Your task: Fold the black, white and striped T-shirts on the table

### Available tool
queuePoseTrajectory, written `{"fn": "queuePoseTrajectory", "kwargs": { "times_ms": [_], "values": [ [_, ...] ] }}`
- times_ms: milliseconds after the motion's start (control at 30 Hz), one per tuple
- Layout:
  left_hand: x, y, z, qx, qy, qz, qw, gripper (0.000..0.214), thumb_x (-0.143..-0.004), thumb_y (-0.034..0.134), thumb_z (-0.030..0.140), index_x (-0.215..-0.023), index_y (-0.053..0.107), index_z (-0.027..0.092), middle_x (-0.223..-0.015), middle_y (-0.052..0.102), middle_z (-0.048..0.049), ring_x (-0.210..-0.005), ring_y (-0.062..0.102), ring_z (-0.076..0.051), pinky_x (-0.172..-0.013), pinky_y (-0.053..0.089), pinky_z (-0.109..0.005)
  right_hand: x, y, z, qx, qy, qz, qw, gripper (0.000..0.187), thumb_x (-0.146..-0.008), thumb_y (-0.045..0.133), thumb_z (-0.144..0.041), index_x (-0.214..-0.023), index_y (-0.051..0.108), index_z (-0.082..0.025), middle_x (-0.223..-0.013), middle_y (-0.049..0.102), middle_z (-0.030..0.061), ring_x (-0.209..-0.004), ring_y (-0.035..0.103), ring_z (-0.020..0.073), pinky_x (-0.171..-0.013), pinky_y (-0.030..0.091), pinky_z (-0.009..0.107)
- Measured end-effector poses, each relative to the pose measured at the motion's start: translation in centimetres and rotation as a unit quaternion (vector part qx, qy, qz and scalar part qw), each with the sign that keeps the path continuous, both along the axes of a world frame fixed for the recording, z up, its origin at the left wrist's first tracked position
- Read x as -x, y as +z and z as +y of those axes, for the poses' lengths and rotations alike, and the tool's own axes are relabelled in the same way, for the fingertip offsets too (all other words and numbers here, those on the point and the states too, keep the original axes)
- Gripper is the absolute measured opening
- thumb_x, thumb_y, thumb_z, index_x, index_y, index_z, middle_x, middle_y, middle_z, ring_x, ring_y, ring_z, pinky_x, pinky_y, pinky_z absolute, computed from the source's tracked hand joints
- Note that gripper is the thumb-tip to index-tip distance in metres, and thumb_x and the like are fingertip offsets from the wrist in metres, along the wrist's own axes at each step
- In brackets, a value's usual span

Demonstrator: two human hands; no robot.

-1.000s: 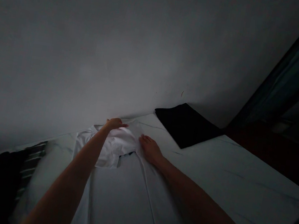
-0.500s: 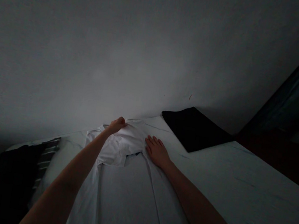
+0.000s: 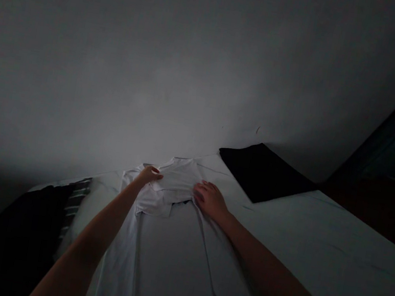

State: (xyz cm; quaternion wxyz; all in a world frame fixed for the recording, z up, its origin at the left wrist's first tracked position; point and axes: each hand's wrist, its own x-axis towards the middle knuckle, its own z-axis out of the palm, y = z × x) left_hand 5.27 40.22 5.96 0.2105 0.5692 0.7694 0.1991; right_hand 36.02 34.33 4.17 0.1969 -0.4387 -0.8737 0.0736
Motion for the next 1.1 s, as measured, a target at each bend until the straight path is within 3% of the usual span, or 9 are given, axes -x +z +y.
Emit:
{"fn": "queuePoseTrajectory", "kwargs": {
  "times_ms": [167,333,500,633,733,800,933,1000,1100],
  "values": [
    [0.0,-0.3,-1.3,-0.006,-0.002,-0.072,0.997,0.039,-0.074,0.069,0.036,-0.109,0.065,0.019,-0.07,0.065,0.0015,-0.062,0.062,-0.014,-0.05,0.044,-0.019,3.8,2.2,-2.2,-0.05,0.161,-0.079,0.983,0.024,-0.093,0.057,-0.018,-0.113,0.068,-0.018,-0.118,0.066,0.0096,-0.11,0.059,0.0212,-0.096,0.043,0.035],
    [-0.9,0.2,-1.3,-0.043,-0.006,-0.1,0.994,0.036,-0.076,0.061,0.029,-0.11,0.063,0.018,-0.081,0.069,-0.0025,-0.07,0.065,-0.015,-0.049,0.043,-0.017,7.6,2.6,-2.7,-0.042,0.119,-0.162,0.979,0.028,-0.097,0.042,-0.013,-0.103,0.069,-0.013,-0.11,0.066,0.0144,-0.103,0.061,0.0234,-0.085,0.048,0.034],
    [-0.8,1.3,-0.5,-0.056,0.009,-0.077,0.995,0.036,-0.075,0.058,0.023,-0.109,0.065,0.017,-0.085,0.071,-0.0035,-0.067,0.064,-0.014,-0.05,0.045,-0.019,7.7,3.6,-2.4,-0.05,0.067,-0.111,0.99,0.026,-0.098,0.044,-0.02,-0.111,0.066,-0.015,-0.114,0.065,0.0117,-0.103,0.061,0.0216,-0.081,0.048,0.03],
    [-0.2,1.4,-1.0,-0.034,0.014,-0.019,0.999,0.027,-0.074,0.057,0.015,-0.097,0.07,0.016,-0.074,0.068,-0.0021,-0.065,0.064,-0.015,-0.055,0.048,-0.022,7.6,3.4,-3.1,-0.034,0.119,-0.118,0.985,0.025,-0.097,0.047,-0.023,-0.109,0.067,-0.017,-0.112,0.067,0.0091,-0.102,0.062,0.0203,-0.08,0.047,0.028],
    [0.0,1.1,-1.9,-0.032,0.009,0.04,0.999,0.019,-0.074,0.058,0.012,-0.087,0.072,0.017,-0.074,0.068,-0.0035,-0.077,0.067,-0.019,-0.067,0.051,-0.025,7.5,2.7,-3.0,-0.012,0.175,-0.108,0.978,0.025,-0.097,0.052,-0.034,-0.104,0.07,-0.018,-0.107,0.069,0.0074,-0.101,0.062,0.0199,-0.083,0.047,0.029],
    [-0.4,1.0,-2.5,-0.048,0.011,0.084,0.995,0.017,-0.077,0.058,0.013,-0.087,0.072,0.019,-0.086,0.07,-0.0065,-0.091,0.066,-0.023,-0.079,0.051,-0.03,7.0,2.3,-2.0,-0.014,0.164,-0.058,0.985,0.031,-0.1,0.048,-0.039,-0.105,0.07,-0.018,-0.109,0.069,0.0066,-0.105,0.061,0.0184,-0.091,0.045,0.028],
    [-3.3,0.8,-2.7,-0.105,-0.01,0.16,0.981,0.023,-0.085,0.057,0.021,-0.105,0.069,0.023,-0.121,0.062,-0.0111,-0.121,0.053,-0.032,-0.099,0.043,-0.042,5.4,2.2,2.4,0.004,0.013,-0.023,1.0,0.035,-0.103,0.035,-0.022,-0.122,0.064,-0.015,-0.128,0.064,0.0103,-0.121,0.055,0.0164,-0.103,0.039,0.03],
    [-5.7,0.5,-2.2,-0.126,-0.053,0.177,0.975,0.028,-0.089,0.054,0.023,-0.113,0.066,0.025,-0.129,0.059,-0.0097,-0.124,0.051,-0.029,-0.104,0.04,-0.04,4.6,2.0,5.0,0.023,-0.023,-0.05,0.998,0.038,-0.102,0.035,-0.016,-0.131,0.059,-0.014,-0.14,0.056,0.0129,-0.13,0.05,0.0172,-0.108,0.035,0.031],
    [-9.1,-0.3,-0.5,-0.134,-0.103,0.188,0.967,0.031,-0.092,0.051,0.023,-0.12,0.063,0.025,-0.131,0.059,-0.0079,-0.123,0.052,-0.024,-0.105,0.039,-0.035,3.9,1.3,7.8,0.034,-0.022,-0.073,0.997,0.041,-0.103,0.034,-0.018,-0.139,0.052,-0.013,-0.15,0.047,0.0131,-0.139,0.041,0.0192,-0.113,0.029,0.033]
  ]
}}
